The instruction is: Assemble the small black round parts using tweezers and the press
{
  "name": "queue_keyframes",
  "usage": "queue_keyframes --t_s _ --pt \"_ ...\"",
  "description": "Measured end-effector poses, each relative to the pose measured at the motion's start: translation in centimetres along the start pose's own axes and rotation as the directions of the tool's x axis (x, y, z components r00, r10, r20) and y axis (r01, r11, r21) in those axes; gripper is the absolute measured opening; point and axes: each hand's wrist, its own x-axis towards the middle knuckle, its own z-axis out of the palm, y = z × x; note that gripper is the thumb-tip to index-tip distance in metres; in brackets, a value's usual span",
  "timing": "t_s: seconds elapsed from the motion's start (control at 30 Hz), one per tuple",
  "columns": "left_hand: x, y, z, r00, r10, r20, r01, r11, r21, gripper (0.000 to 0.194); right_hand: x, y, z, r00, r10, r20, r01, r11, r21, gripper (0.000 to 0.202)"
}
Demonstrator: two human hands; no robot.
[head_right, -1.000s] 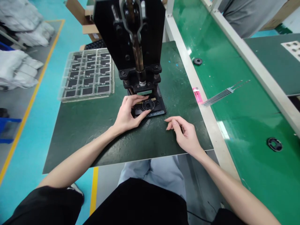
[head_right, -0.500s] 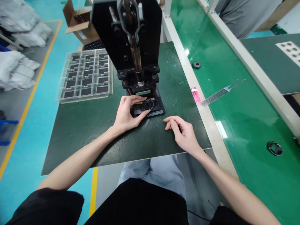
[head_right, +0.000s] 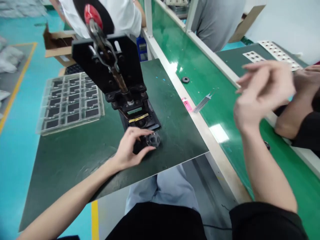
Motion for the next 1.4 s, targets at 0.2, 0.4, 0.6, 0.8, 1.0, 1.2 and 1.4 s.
queue_keyframes --t_s 0.2,0.4,0.6,0.8,1.0,1.2,1.4 --pt "-0.7 0.6 0.7 0.934 0.071 0.350 -0.057 0.997 -0.050 0.038 5.3 7.7 11.3 0.765 0.003 0.644 0.123 0.981 -0.151 0.052" --pt "-0.9 -0.5 -0.1 0.927 -0.040 0.372 0.075 0.994 -0.081 0.040 4.4 9.3 15.3 0.564 -0.081 0.822 0.288 0.952 -0.104 0.048" --pt "-1.2 -0.6 0.1 0.942 -0.027 0.334 0.048 0.997 -0.055 0.038 2.3 10.4 5.6 0.643 0.031 0.765 0.247 0.937 -0.246 0.038" --pt "-1.3 -0.6 0.3 0.957 0.000 0.289 0.011 0.999 -0.037 0.037 -3.4 5.1 -3.3 0.949 -0.154 0.276 0.228 0.938 -0.262 0.038" --pt "-1.2 -0.7 0.3 0.955 0.026 0.294 -0.017 0.999 -0.034 0.032 -9.7 -2.4 1.8 0.476 -0.513 0.714 0.521 0.819 0.241 0.036" --pt "-1.4 -1.6 0.3 0.969 0.068 0.239 -0.058 0.997 -0.045 0.028 -7.5 -6.1 2.0 0.343 -0.429 0.836 0.609 0.779 0.150 0.055" --pt "-1.4 -3.4 1.2 0.975 0.064 0.212 -0.054 0.997 -0.054 0.032 2.8 -16.9 -12.0 0.726 -0.403 0.557 0.647 0.674 -0.356 0.038"
